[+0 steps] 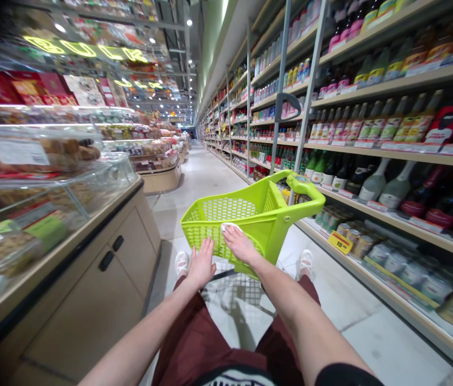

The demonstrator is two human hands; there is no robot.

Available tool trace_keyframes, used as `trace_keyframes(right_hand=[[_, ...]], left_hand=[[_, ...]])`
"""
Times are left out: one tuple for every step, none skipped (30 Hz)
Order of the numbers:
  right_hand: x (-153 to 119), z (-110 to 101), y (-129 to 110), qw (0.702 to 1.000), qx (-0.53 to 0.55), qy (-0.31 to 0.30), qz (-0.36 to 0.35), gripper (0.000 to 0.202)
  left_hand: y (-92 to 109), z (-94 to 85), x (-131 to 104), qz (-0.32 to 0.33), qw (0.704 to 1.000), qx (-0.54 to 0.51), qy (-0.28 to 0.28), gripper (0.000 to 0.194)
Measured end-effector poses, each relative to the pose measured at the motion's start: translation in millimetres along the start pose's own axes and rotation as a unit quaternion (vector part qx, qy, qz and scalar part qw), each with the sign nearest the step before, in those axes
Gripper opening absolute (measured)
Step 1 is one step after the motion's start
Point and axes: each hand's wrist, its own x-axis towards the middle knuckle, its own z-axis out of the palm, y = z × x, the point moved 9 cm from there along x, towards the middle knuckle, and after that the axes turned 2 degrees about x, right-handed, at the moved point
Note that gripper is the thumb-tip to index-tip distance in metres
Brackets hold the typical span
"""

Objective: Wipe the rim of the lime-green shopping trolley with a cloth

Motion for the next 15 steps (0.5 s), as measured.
trace_keyframes(right_hand=[[-2.2,1.2,4.6,1.0,-0.002,-0.006,0.009,0.035],[-7.4,5.2,8.1,1.0,-0.004,-0.013,0.019,0.035],[-14.9,11.3,10.5,0.999,-0.004,-0.022,0.028,0.035],[-23.7,18.5,11.5,0.999,-0.004,-0.032,0.036,0.035],[-32.3,25.5,11.0,0.998,-0.004,-0.042,0.039,0.034],[-39.6,30.9,9.0,0.998,-0.003,-0.05,0.037,0.033],[-44.4,33.1,6.6,0.998,-0.002,-0.053,0.032,0.032],[-45.9,30.8,4.1,0.999,-0.001,-0.048,0.024,0.031],[-44.0,23.6,2.0,0.999,0.0,-0.037,0.015,0.031],[-39.1,11.4,1.5,1.0,0.001,-0.018,0.008,0.031],[-32.2,-5.2,3.2,1.0,0.0,0.008,0.005,0.031],[-24.6,-25.1,7.4,0.999,-0.003,0.036,0.005,0.031],[-17.6,-47.5,15.2,0.998,-0.01,0.066,0.015,0.032],[-12.7,-71.0,26.9,0.994,-0.022,0.096,0.038,0.033],[-10.9,-94.2,41.9,0.99,-0.038,0.12,0.071,0.033]], left_hand=[[3.6,-0.4,0.8,0.004,1.0,0.0,0.0,0.071],[7.2,-1.1,1.9,0.007,1.0,0.001,0.001,0.071],[11.0,-1.8,3.2,0.012,1.0,0.002,0.001,0.071],[14.9,-2.6,4.6,0.017,1.0,0.002,0.001,0.072],[18.8,-3.1,6.0,0.023,1.0,0.002,0.002,0.072],[22.6,-3.2,7.3,0.03,1.0,0.0,0.003,0.073],[26.4,-2.9,8.4,0.036,0.999,-0.002,0.004,0.074],[29.8,-2.2,9.4,0.041,0.999,-0.006,0.005,0.074],[33.0,-1.2,10.2,0.046,0.999,-0.01,0.006,0.074],[35.7,-0.1,11.2,0.048,0.999,-0.013,0.007,0.074],[37.9,0.7,12.6,0.049,0.999,-0.015,0.008,0.074],[39.5,0.5,14.6,0.048,0.999,-0.015,0.009,0.073],[40.7,-0.8,17.6,0.045,0.999,-0.015,0.011,0.073],[41.8,-3.5,21.8,0.042,0.999,-0.014,0.013,0.073],[43.0,-7.9,27.2,0.038,0.999,-0.014,0.016,0.073]])
